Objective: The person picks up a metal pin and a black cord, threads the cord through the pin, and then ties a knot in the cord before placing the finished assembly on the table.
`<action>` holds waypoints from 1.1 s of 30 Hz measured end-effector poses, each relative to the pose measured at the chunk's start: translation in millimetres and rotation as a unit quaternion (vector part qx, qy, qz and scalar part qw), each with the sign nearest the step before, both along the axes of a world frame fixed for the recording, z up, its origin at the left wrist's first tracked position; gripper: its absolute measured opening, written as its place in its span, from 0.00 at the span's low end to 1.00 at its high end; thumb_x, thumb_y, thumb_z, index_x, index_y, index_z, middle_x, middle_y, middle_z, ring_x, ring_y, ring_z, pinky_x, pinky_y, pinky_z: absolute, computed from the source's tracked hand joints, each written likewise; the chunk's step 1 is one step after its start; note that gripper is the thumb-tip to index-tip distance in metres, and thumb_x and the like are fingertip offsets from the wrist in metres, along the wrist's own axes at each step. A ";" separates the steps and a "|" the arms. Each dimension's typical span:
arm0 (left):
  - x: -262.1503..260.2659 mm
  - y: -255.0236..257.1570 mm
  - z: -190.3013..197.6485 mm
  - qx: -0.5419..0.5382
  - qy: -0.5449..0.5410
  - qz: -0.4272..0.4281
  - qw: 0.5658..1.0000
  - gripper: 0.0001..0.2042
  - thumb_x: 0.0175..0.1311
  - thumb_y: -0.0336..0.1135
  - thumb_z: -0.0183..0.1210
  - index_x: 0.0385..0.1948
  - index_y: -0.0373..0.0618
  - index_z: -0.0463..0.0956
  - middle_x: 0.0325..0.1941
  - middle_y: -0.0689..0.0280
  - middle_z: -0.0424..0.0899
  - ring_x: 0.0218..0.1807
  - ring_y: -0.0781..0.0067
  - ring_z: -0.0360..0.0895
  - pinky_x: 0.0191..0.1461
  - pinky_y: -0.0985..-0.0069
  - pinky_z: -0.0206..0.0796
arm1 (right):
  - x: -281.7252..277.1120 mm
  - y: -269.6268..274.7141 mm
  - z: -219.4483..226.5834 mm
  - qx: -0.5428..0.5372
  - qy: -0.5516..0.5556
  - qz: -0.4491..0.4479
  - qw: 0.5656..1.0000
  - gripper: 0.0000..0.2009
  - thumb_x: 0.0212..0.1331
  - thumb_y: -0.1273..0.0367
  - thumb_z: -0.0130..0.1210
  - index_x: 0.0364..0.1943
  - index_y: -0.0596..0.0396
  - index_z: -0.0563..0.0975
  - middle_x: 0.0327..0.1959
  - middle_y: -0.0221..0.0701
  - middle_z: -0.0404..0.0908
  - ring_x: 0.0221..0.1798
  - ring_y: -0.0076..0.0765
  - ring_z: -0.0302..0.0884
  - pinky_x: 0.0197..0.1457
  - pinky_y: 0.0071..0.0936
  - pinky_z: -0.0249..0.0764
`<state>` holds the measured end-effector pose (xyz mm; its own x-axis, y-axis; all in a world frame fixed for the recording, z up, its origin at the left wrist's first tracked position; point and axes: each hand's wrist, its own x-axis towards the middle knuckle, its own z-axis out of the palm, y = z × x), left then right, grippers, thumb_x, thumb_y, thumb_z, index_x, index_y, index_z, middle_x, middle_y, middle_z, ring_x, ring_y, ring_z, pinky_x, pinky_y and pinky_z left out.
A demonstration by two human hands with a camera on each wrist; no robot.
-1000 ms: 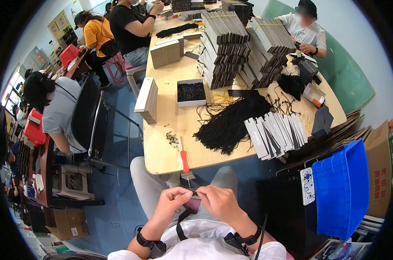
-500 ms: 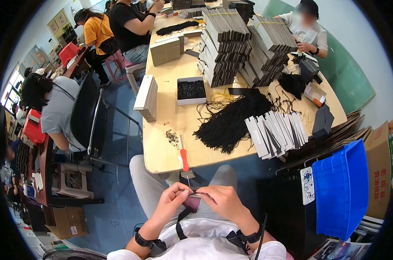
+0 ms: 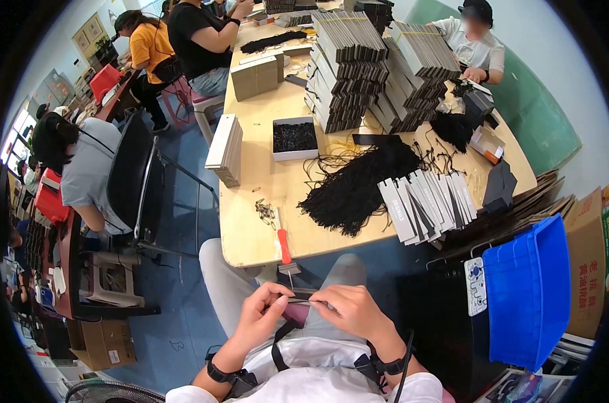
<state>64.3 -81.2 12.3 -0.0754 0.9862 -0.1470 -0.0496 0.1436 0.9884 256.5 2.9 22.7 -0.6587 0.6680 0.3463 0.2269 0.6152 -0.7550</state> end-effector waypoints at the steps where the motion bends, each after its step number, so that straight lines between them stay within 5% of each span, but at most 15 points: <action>1: -1.9 -0.3 1.4 0.000 0.000 0.000 1.000 0.05 0.68 0.30 0.51 0.39 0.40 0.73 0.19 0.77 0.68 0.22 0.90 0.60 0.26 0.87 0.53 | 0.5 0.0 1.7 -0.001 0.005 0.001 1.000 0.05 0.48 0.77 0.62 0.29 0.59 0.78 0.22 0.33 0.79 0.22 0.35 0.77 0.24 0.24 0.72; 4: -11.0 -3.0 6.1 0.005 0.035 -0.021 0.999 0.06 0.67 0.29 0.52 0.41 0.40 0.73 0.18 0.75 0.68 0.22 0.89 0.58 0.26 0.86 0.52 | 1.1 -0.9 4.2 0.009 0.009 0.010 1.000 0.05 0.45 0.78 0.63 0.27 0.58 0.80 0.21 0.30 0.79 0.19 0.28 0.75 0.22 0.19 0.69; 7: -15.5 -1.9 10.6 0.029 0.068 -0.030 0.997 0.06 0.66 0.29 0.52 0.41 0.40 0.74 0.18 0.73 0.69 0.22 0.87 0.59 0.26 0.86 0.53 | 4.7 0.3 4.2 -0.041 -0.007 0.017 0.999 0.05 0.49 0.77 0.62 0.31 0.58 0.79 0.25 0.33 0.81 0.22 0.33 0.77 0.24 0.23 0.72; 10: -21.2 -0.8 9.0 0.044 0.102 -0.040 0.993 0.06 0.67 0.27 0.49 0.40 0.37 0.74 0.22 0.73 0.72 0.25 0.88 0.65 0.29 0.86 0.55 | 7.5 3.4 -0.4 -0.081 0.025 -0.011 0.996 0.06 0.51 0.77 0.61 0.33 0.59 0.80 0.25 0.34 0.81 0.23 0.31 0.79 0.26 0.22 0.73; 12: -25.6 -1.4 5.9 0.051 0.125 -0.051 0.989 0.07 0.68 0.27 0.48 0.41 0.36 0.75 0.27 0.67 0.80 0.31 0.83 0.76 0.35 0.84 0.67 | 7.2 2.3 2.1 -0.115 0.041 -0.006 0.992 0.06 0.52 0.77 0.60 0.35 0.60 0.80 0.26 0.35 0.82 0.25 0.29 0.81 0.28 0.20 0.74; 15: -25.8 -2.6 9.3 0.021 0.071 -0.045 0.996 0.08 0.69 0.27 0.48 0.42 0.34 0.74 0.33 0.62 0.83 0.38 0.75 0.81 0.43 0.80 0.73 | 7.2 0.5 -2.6 -0.193 0.069 0.012 0.979 0.06 0.54 0.78 0.58 0.35 0.62 0.80 0.27 0.35 0.83 0.28 0.27 0.83 0.29 0.19 0.75; 22: -20.0 -1.7 9.6 0.032 0.011 -0.037 0.999 0.07 0.68 0.27 0.50 0.41 0.37 0.76 0.31 0.63 0.83 0.34 0.78 0.81 0.40 0.80 0.74 | 2.9 -5.2 -4.4 -0.352 0.196 0.069 0.913 0.06 0.59 0.79 0.52 0.36 0.69 0.80 0.26 0.42 0.83 0.26 0.35 0.83 0.24 0.20 0.77; 25: -13.5 -1.9 8.7 0.018 -0.020 -0.023 0.999 0.07 0.68 0.27 0.50 0.42 0.37 0.76 0.28 0.66 0.82 0.31 0.81 0.78 0.36 0.83 0.71 | 0.1 -8.3 -2.9 -0.395 0.226 0.060 0.889 0.07 0.59 0.79 0.50 0.34 0.70 0.80 0.24 0.44 0.82 0.24 0.36 0.83 0.22 0.19 0.75; 30: 7.4 -2.1 -3.1 0.043 -0.010 -0.022 0.999 0.08 0.62 0.30 0.59 0.41 0.39 0.78 0.19 0.73 0.71 0.19 0.89 0.59 0.21 0.85 0.50 | -7.3 -13.1 -8.9 -0.386 0.240 0.027 0.890 0.07 0.56 0.78 0.52 0.34 0.69 0.80 0.24 0.40 0.80 0.20 0.26 0.77 0.18 0.15 0.68; 31: 6.9 -4.0 1.1 -0.017 0.012 -0.057 0.998 0.08 0.64 0.26 0.56 0.42 0.34 0.76 0.32 0.65 0.82 0.33 0.84 0.77 0.36 0.87 0.70 | -8.8 -14.5 -9.5 -0.399 0.250 0.014 0.882 0.07 0.56 0.78 0.52 0.33 0.68 0.80 0.24 0.37 0.78 0.19 0.23 0.73 0.18 0.14 0.65; 33: 9.5 -3.8 -4.7 -0.017 0.017 -0.054 0.998 0.07 0.64 0.26 0.56 0.41 0.34 0.76 0.32 0.65 0.82 0.32 0.84 0.77 0.36 0.87 0.70 | -10.0 -15.1 -9.8 -0.413 0.259 0.001 0.873 0.06 0.56 0.78 0.53 0.33 0.68 0.81 0.24 0.34 0.76 0.18 0.20 0.69 0.17 0.14 0.62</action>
<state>73.8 -85.0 7.6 0.0255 0.9836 -0.1788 0.0015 0.1788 0.9839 246.5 -12.3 12.9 -0.5579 0.8299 -0.0009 -0.2769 -0.1872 -0.9425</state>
